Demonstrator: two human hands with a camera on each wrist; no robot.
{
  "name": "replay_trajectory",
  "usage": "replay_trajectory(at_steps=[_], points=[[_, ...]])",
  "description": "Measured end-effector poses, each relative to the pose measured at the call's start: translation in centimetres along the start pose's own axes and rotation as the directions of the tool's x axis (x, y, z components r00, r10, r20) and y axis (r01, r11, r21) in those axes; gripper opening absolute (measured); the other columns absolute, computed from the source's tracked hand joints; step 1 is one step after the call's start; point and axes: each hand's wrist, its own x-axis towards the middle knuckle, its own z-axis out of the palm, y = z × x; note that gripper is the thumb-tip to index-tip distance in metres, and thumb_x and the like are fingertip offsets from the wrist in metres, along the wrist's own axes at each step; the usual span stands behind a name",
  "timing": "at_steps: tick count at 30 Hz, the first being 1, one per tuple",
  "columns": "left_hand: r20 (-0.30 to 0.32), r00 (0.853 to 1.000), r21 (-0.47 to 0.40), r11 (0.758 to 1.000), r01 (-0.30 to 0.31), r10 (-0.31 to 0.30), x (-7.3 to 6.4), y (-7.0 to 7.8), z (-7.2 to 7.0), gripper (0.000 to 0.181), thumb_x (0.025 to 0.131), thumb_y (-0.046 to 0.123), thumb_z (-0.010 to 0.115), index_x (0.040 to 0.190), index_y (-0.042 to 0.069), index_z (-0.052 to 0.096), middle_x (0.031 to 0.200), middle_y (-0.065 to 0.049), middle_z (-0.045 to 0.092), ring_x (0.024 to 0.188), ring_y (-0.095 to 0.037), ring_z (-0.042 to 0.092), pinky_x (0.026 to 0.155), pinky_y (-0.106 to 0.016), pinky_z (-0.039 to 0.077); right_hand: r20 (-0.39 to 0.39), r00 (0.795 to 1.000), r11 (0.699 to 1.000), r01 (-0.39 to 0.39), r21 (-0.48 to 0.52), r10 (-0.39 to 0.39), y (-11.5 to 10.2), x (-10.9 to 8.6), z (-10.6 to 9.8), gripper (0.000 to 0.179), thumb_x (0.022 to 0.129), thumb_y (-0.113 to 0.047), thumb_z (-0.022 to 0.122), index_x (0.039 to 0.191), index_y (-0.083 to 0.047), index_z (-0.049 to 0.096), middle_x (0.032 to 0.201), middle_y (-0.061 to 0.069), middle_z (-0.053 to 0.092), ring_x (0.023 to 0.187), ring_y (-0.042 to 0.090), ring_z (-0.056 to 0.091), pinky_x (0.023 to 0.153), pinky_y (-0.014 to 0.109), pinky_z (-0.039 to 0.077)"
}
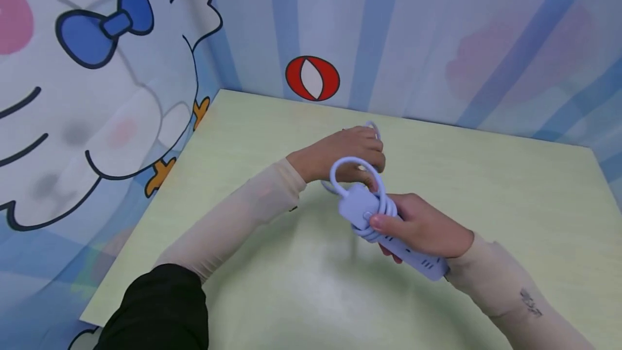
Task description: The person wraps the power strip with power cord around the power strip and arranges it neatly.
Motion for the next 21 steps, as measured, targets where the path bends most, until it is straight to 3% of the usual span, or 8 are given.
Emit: replay_trajectory(at_steps=[2, 4, 6, 9, 16, 19, 21], points=[[0.015, 1.0, 0.086, 0.996, -0.029, 0.028, 0.3, 0.3, -0.3, 0.028, 0.105, 0.038, 0.082, 0.11, 0.011, 0.08, 0.107, -0.005, 0.078, 0.112, -0.027, 0.063, 0.117, -0.04, 0.048, -0.005, 0.999, 0.997, -0.05, -0.051, 0.049, 0.0, 0.4, 0.5, 0.029, 0.117, -0.025, 0.061, 0.118, 0.003, 0.065, 0.084, 0.007, 0.07, 0.061, 0.016, 0.065, 0.055, 0.037, 0.059], [0.046, 0.999, 0.148, 0.989, -0.025, 0.018, 0.6, 0.6, -0.5, 0.03, 0.103, 0.039, 0.083, 0.11, 0.011, 0.08, 0.108, -0.004, 0.078, 0.115, -0.027, 0.064, 0.126, -0.041, 0.044, -0.01, 0.998, 0.991, -0.069, -0.114, 0.069, 0.2, 0.7, 1.0, 0.028, 0.115, -0.025, 0.063, 0.123, 0.002, 0.062, 0.088, 0.006, 0.071, 0.063, 0.015, 0.065, 0.055, 0.036, 0.059], [0.074, 0.997, 0.206, 0.978, -0.018, 0.003, 0.9, 0.9, -0.7, 0.032, 0.102, 0.041, 0.085, 0.11, 0.011, 0.08, 0.107, -0.004, 0.077, 0.116, -0.028, 0.064, 0.132, -0.041, 0.039, -0.021, 0.998, 0.978, -0.054, -0.201, 0.051, 0.5, 1.2, 1.5, 0.029, 0.114, -0.026, 0.066, 0.125, 0.0, 0.057, 0.091, 0.003, 0.072, 0.067, 0.012, 0.064, 0.059, 0.033, 0.057], [0.094, 0.995, 0.298, 0.954, -0.016, -0.012, 1.3, 1.4, -1.0, 0.034, 0.099, 0.044, 0.086, 0.109, 0.012, 0.081, 0.104, -0.003, 0.078, 0.112, -0.027, 0.066, 0.133, -0.041, 0.038, -0.035, 0.999, 0.951, -0.025, -0.307, 0.015, 1.0, 1.7, 2.0, 0.035, 0.112, -0.027, 0.071, 0.124, -0.004, 0.049, 0.092, 0.002, 0.071, 0.07, 0.008, 0.062, 0.064, 0.029, 0.054], [0.119, 0.993, 0.432, 0.901, -0.033, -0.02, 1.6, 2.9, -2.2, 0.04, 0.099, 0.055, 0.084, 0.11, 0.016, 0.082, 0.097, 0.0, 0.081, 0.094, -0.021, 0.073, 0.095, -0.038, 0.052, -0.011, 1.0, 0.927, -0.014, -0.374, 0.011, 1.4, 2.2, 2.2, 0.043, 0.111, -0.034, 0.072, 0.125, -0.007, 0.041, 0.089, 0.001, 0.069, 0.071, 0.007, 0.06, 0.066, 0.027, 0.052], [0.127, 0.991, 0.433, 0.901, -0.016, -0.043, 1.4, 3.7, -2.8, 0.036, 0.102, 0.051, 0.082, 0.112, 0.016, 0.081, 0.095, 0.0, 0.079, 0.082, -0.018, 0.072, 0.08, -0.034, 0.056, -0.011, 1.0, 0.921, -0.031, -0.387, 0.029, 1.6, 2.2, 1.9, 0.04, 0.112, -0.034, 0.072, 0.124, -0.009, 0.043, 0.085, -0.001, 0.065, 0.068, 0.008, 0.058, 0.065, 0.027, 0.05], [0.132, 0.989, 0.404, 0.915, 0.013, -0.072, 1.2, 4.2, -3.2, 0.031, 0.105, 0.044, 0.081, 0.115, 0.015, 0.079, 0.096, 0.0, 0.078, 0.077, -0.016, 0.07, 0.071, -0.033, 0.055, -0.028, 0.999, 0.922, -0.052, -0.384, 0.045, 1.9, 2.2, 1.6, 0.038, 0.112, -0.034, 0.071, 0.125, -0.009, 0.045, 0.084, -0.001, 0.062, 0.068, 0.009, 0.057, 0.065, 0.028, 0.049]])
